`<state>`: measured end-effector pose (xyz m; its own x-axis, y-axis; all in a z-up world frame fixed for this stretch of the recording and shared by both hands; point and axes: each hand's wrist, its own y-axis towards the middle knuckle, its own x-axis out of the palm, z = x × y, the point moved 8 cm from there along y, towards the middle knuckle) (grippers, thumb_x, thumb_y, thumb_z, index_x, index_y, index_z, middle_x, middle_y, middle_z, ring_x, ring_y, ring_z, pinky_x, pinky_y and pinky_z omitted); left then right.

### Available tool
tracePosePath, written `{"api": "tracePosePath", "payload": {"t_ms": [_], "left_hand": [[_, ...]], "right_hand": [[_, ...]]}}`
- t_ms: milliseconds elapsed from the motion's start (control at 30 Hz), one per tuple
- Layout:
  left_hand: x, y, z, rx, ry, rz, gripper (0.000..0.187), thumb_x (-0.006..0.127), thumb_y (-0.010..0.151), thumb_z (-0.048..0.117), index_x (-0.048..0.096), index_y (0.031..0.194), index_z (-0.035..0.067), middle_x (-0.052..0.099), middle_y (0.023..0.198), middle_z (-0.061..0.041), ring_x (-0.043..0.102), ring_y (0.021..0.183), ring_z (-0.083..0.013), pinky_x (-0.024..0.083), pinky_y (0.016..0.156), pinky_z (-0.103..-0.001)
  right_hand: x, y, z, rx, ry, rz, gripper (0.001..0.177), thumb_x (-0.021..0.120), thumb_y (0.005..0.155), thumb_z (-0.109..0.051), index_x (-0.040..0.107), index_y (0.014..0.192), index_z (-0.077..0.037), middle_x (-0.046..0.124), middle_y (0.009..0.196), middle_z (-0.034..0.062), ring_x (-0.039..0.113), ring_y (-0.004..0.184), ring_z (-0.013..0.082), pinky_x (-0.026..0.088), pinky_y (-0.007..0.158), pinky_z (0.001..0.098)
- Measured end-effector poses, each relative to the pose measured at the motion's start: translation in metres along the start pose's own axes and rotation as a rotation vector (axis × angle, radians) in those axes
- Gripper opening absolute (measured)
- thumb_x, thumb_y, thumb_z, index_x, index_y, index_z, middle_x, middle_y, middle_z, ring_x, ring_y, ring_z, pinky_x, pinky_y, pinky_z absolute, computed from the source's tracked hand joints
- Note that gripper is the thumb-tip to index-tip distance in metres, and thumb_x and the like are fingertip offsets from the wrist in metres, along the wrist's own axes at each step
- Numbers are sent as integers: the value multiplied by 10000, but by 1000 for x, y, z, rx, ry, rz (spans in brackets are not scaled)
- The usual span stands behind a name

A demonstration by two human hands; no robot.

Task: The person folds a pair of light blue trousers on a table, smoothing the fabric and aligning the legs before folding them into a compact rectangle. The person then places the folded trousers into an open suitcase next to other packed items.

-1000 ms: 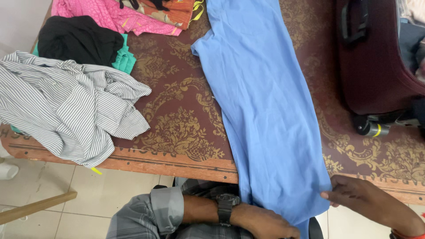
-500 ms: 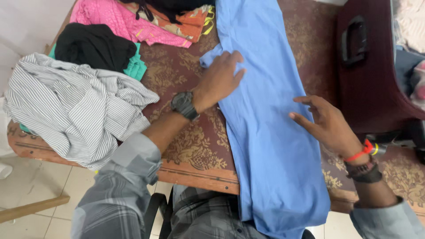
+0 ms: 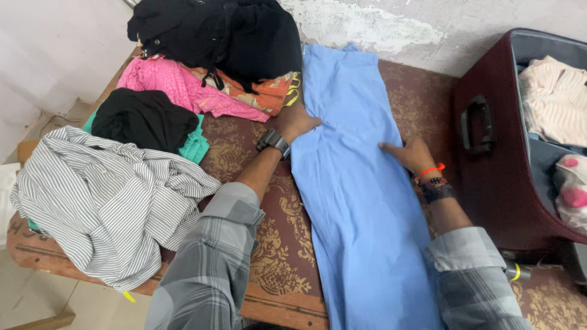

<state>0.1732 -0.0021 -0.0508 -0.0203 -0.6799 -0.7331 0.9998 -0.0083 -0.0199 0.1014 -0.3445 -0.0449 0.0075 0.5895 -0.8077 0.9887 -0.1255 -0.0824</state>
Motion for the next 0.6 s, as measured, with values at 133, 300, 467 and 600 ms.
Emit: {"api": "tracePosePath", "payload": {"t_ms": [133,300,467,600], "left_hand": [[-2,-24,13,308,45,-36,529,846,668,425,771,959,-10,748,930,-244,708,915,-386,465,949,-497],[21,-102,4,214,49,-454,582,850,675,478,733,783,-82,721,696,-191,693,586,-283,550,576,-390],[22,-232,13,70,19,-1011,530,807,739,494,748,693,-30,766,633,-80,639,441,-142,500,409,-279],[-21,-248,25,70,356,-1020,614,761,814,582,745,707,-23,733,635,-120,684,523,-210,571,545,-358]], "right_hand": [[1,-34,0,-11,-151,-180,605,825,793,-507,759,808,95,747,725,181,703,651,245,556,653,400],[-10,-130,-15,138,-275,-381,560,835,741,-509,708,836,28,727,680,161,704,611,252,558,599,409],[-6,-226,-25,-19,-304,-650,573,850,702,-553,757,811,2,691,644,106,619,597,154,504,561,346],[-25,-235,-10,181,-225,-641,575,857,736,-577,768,870,-25,675,684,84,607,602,147,520,562,339]]}}
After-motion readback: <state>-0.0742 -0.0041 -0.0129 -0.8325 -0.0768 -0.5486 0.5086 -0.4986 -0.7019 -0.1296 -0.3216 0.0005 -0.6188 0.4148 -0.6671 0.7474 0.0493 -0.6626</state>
